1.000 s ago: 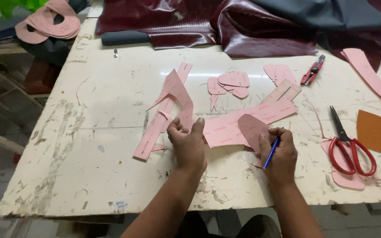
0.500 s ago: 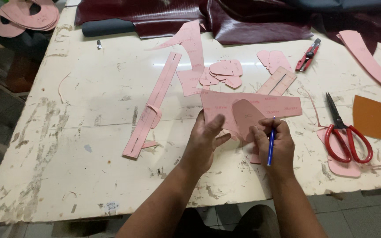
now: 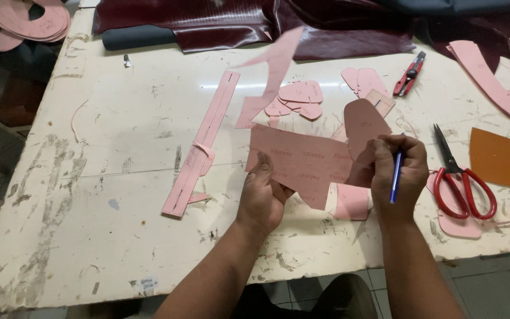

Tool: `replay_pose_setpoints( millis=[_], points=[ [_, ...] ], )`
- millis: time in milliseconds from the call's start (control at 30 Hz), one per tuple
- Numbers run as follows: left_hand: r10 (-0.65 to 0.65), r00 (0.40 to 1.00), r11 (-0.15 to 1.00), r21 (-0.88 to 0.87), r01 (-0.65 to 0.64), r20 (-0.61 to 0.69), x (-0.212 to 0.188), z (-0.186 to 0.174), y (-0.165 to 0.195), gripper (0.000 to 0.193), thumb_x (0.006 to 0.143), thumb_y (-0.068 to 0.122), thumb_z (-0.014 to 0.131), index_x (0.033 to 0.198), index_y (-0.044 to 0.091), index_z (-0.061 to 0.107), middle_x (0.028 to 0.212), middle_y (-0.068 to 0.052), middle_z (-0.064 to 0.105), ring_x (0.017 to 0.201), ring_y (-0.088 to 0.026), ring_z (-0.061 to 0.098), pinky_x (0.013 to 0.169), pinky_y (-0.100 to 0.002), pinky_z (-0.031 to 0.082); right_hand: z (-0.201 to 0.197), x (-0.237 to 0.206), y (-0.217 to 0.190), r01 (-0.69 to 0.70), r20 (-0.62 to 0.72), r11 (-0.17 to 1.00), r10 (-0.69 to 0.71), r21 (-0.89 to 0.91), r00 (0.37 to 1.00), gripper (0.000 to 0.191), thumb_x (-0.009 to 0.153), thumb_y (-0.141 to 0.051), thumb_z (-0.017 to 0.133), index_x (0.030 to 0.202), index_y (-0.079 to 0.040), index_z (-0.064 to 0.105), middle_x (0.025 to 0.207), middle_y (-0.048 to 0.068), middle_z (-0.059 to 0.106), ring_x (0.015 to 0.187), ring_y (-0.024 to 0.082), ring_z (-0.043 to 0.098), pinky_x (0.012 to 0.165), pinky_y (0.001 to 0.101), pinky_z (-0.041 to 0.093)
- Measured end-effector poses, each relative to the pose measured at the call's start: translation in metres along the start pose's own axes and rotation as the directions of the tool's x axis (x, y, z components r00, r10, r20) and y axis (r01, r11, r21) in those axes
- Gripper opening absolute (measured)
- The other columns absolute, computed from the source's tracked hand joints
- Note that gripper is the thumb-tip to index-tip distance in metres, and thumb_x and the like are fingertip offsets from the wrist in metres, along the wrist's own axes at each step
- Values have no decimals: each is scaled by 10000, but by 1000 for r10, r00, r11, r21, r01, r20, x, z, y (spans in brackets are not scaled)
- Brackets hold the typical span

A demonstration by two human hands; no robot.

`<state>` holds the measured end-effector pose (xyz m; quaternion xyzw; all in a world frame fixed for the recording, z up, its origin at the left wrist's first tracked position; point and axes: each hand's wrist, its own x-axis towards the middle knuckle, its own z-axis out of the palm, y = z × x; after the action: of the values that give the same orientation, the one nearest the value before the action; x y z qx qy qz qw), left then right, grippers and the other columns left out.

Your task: The person traces outlines onto pink pattern paper pieces using a pen and a ruler at a workbench, repositioning and aligning the paper pieces as they mark. They then pick up scissors and cut along the drawn lines to trim a pattern piece, setting trimmed pieces aside.

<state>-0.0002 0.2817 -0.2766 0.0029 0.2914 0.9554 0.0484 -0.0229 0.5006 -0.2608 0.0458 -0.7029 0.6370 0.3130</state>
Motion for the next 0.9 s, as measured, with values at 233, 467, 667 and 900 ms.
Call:
replay_pose_setpoints(
  millis=[233, 467, 667, 900],
  points=[
    [-40, 999, 999, -38, 38, -37, 8, -3, 1, 577, 1011, 425, 510, 1447, 53, 440, 1334, -125, 622, 1211, -261, 638, 1023, -431, 534, 13, -3, 3, -315, 29, 949, 314, 25, 949, 188, 1001, -125, 699, 1134, -38, 598, 871, 32, 637, 647, 62, 586, 571, 220, 527],
    [-46, 996, 998, -41, 43, -82, 14, -10, -2, 472, 1029, 313, 545, 1383, 3, 503, 1253, -131, 655, 1113, -236, 669, 947, -396, 564, 20, 2, 2, -391, 38, 917, 394, -81, 918, 187, 981, -139, 700, 1118, -43, 616, 886, 21, 662, 654, 63, 613, 584, 229, 570],
    [36, 999, 997, 63, -37, 23, 13, -21, -6, 292, 1026, 72, 608, 1284, -53, 552, 1134, -177, 655, 990, -279, 669, 818, -459, 537, 23, 0, 3, -333, 61, 936, 342, -115, 938, 188, 986, -126, 707, 1125, -34, 619, 897, 20, 654, 683, 67, 611, 603, 237, 567],
    [7, 999, 998, 60, -5, -33, 15, -22, -6, 291, 994, 59, 599, 1253, -73, 580, 1208, -174, 681, 1100, -254, 674, 1036, -417, 537, 25, -2, 4, -318, 75, 941, 328, -118, 942, 188, 991, -138, 698, 1126, -38, 614, 883, 27, 656, 685, 65, 621, 579, 232, 565]
  ],
)
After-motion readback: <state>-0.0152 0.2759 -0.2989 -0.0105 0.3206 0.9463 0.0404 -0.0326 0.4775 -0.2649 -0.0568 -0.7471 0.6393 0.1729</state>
